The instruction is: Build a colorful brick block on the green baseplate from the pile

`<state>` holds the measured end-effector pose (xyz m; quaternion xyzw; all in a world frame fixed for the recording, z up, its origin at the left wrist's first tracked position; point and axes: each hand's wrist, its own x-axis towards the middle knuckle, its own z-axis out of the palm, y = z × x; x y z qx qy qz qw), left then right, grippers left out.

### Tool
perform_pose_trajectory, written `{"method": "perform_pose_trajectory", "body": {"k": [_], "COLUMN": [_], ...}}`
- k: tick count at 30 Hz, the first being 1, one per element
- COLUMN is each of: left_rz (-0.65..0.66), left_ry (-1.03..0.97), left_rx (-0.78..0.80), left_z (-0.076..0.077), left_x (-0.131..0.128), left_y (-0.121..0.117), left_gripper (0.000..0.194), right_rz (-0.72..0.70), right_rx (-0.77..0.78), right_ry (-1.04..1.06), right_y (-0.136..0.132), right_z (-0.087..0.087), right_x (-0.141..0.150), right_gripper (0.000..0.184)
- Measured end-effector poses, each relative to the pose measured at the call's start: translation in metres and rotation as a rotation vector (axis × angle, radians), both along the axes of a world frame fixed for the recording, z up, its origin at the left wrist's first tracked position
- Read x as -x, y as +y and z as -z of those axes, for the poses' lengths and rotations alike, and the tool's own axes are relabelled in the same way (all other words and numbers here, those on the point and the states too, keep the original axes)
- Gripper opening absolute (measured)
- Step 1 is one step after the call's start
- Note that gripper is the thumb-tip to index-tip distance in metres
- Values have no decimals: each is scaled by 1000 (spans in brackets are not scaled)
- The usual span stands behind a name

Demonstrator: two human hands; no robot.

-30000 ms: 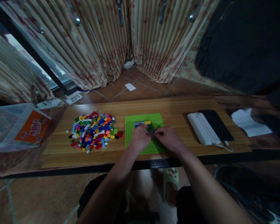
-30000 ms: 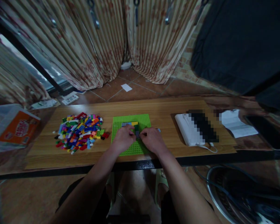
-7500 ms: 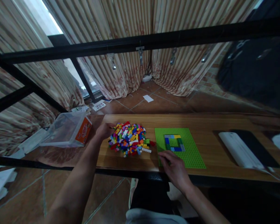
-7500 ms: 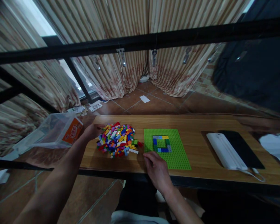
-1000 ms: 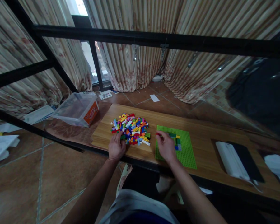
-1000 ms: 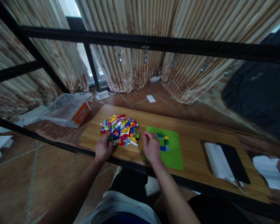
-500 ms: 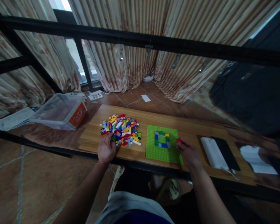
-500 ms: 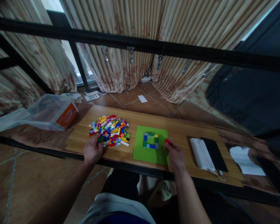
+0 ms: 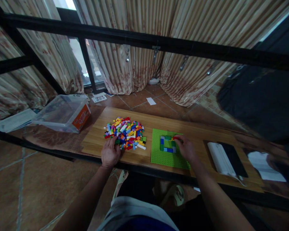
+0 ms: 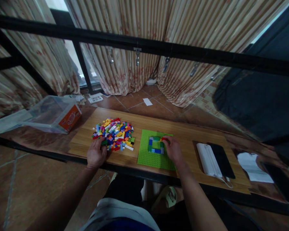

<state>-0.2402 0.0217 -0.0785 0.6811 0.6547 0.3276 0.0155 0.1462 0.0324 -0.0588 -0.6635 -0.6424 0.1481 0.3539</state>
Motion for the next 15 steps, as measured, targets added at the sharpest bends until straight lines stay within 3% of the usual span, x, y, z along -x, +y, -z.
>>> {"method": "perform_pose_trajectory", "body": {"k": [5, 15], "left_rz": [-3, -3], "left_ry": [5, 40], "left_rx": [1, -22], "left_z": [1, -1], "left_x": [0, -2], "left_y": [0, 0], "left_gripper": [40, 40], "right_rz": [-95, -107], "right_rx": [-7, 23], "right_ry": [47, 40], "right_y": [7, 11], "right_z": [5, 2], "right_x": [-4, -7], "right_gripper": [25, 24]}}
